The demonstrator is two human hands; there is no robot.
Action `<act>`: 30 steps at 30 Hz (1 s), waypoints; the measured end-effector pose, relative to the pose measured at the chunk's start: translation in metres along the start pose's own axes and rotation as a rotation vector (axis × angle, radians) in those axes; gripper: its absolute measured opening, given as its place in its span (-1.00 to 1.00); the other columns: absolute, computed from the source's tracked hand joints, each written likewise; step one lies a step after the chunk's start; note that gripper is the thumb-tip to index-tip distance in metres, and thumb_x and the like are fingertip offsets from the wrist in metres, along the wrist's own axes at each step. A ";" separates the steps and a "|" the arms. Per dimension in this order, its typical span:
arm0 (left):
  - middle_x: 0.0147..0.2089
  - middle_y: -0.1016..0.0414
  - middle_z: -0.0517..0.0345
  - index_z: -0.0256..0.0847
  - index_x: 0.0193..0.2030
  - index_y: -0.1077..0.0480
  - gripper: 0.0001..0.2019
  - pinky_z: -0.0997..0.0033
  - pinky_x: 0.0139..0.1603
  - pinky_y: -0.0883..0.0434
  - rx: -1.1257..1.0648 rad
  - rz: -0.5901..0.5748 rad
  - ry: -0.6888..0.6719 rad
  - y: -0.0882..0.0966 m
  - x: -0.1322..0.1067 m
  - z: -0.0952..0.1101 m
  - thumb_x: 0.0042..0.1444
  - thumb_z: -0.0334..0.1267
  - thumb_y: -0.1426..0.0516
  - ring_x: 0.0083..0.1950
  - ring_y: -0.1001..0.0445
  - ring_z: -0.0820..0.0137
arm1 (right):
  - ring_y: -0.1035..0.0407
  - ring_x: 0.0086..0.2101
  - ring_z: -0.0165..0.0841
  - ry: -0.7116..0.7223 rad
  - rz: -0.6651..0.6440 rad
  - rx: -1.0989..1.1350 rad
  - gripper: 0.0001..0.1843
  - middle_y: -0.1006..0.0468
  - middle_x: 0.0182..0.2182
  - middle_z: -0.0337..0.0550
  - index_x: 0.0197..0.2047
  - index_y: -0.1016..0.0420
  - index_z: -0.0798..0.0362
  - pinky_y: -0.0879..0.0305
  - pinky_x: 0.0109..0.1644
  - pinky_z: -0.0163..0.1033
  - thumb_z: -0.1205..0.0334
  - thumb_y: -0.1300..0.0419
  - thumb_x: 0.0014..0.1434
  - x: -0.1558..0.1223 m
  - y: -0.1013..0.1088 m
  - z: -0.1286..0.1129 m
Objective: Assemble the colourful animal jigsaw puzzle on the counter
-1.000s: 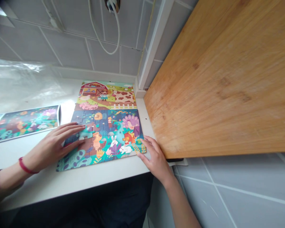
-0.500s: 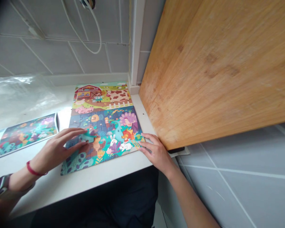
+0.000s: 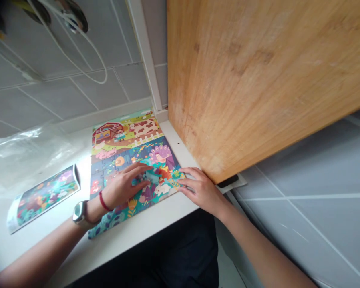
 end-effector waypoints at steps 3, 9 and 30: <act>0.17 -0.56 -0.05 -0.11 0.26 -0.40 -0.68 0.15 0.18 -0.58 -0.037 -0.013 -0.072 -0.011 0.011 0.014 0.43 -0.18 -0.16 0.16 -0.58 0.21 | -0.52 0.11 -0.16 -0.008 -0.006 -0.003 -0.79 -0.59 0.13 0.00 0.02 -0.71 -0.08 -0.54 0.20 0.02 0.23 -0.32 0.34 -0.001 0.000 0.001; 0.04 -0.56 -0.02 -0.10 0.18 -0.45 -0.66 0.14 0.06 -0.59 -0.012 -0.011 -0.017 -0.020 0.019 0.019 0.38 -0.02 -0.22 0.04 -0.58 0.20 | -0.51 0.12 -0.15 -0.018 0.003 -0.007 -0.75 -0.60 0.13 -0.02 0.04 -0.70 -0.10 -0.52 0.24 0.04 0.25 -0.35 0.32 -0.001 0.000 0.001; 0.23 -0.46 -0.09 -0.03 0.17 -0.56 -0.67 -0.10 0.17 -0.51 0.147 0.071 0.008 -0.026 0.014 0.022 0.37 0.00 -0.20 0.22 -0.45 0.03 | -0.52 0.11 -0.15 -0.023 0.007 -0.013 -0.76 -0.60 0.13 -0.03 0.04 -0.70 -0.11 -0.53 0.21 0.05 0.25 -0.33 0.33 -0.002 -0.001 0.002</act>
Point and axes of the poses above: each hand's wrist, its own x-axis towards the middle knuckle, its own y-axis out of the back of the hand, z = x × y, the point moved 8 cm from there along x, towards the middle knuckle
